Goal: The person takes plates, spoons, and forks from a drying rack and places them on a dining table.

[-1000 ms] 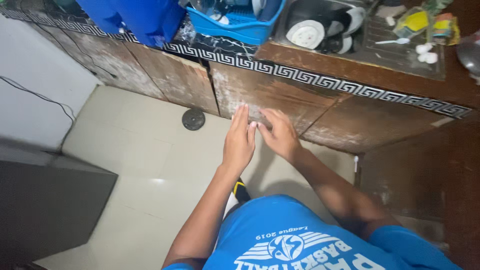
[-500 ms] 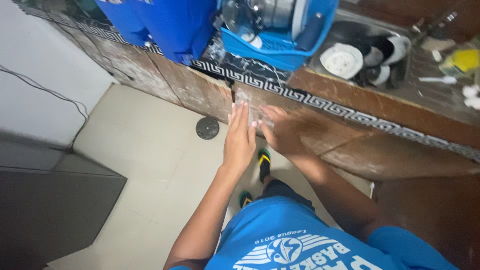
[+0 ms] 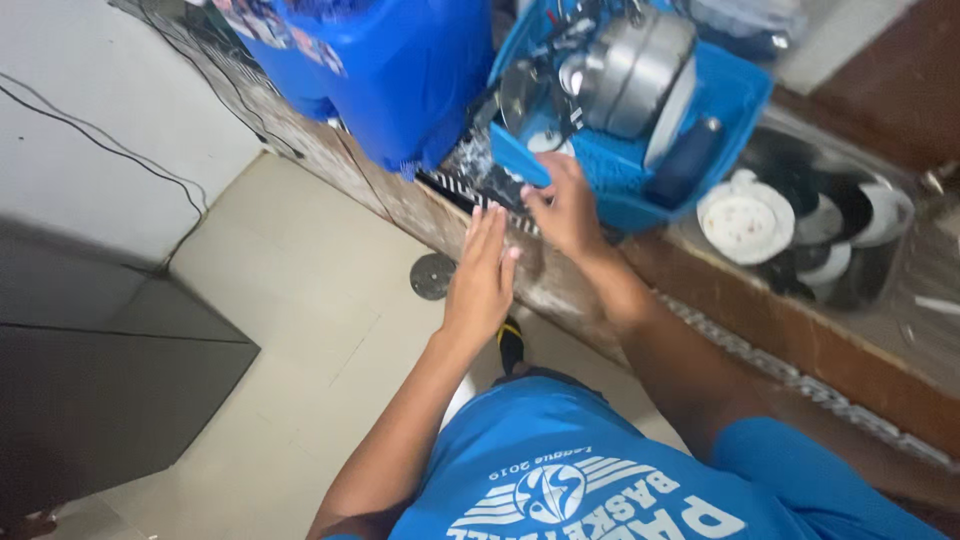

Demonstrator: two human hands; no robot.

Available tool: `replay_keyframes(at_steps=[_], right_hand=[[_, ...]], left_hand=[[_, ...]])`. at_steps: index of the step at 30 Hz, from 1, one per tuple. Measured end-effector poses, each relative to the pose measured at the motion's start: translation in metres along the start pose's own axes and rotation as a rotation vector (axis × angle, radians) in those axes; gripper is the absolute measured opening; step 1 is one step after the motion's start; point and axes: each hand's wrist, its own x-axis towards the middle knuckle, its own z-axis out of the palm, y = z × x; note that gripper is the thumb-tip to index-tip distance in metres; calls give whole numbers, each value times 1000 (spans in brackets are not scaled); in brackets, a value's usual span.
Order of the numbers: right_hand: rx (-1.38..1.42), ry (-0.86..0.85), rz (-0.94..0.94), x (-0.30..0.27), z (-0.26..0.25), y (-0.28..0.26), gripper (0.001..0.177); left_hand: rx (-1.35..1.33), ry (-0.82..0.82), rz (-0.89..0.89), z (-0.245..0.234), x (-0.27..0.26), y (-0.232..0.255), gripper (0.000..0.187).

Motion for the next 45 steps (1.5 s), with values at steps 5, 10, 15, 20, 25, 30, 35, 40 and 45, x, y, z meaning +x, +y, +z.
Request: replay_keyframes(at_steps=[5,10,15,20,25,30,35,40,45], right_hand=[[134,-39,265,103,17,69,60],[249,-70,485,183,36,104,64],[366,-246,742,222,51,136,50],[446,-189,863,230,64,158,49],[308,-129,683,229,60,141,56],[47,-74,357,200,20,70,45],[-346,92,-273,166,-17,-1,25],[38,-112,-99,130,-43,-85,11],[81,-299,-232,82,-39,-137,9]], left_hand=[[-14,17,14,20,55,-6,53],[18,-33,-30,34,92,-13,53],[-6,6,-77,37,112,-26,53],[-18,27,-173,36,123,-35,52],[0,61,-184,33,125,-40,51],[-27,173,-158,25,122,-38,47],[-16,239,-173,15,115,-33,44],[20,311,-157,3,98,-21,43],[-10,366,-139,-13,54,-10,49]])
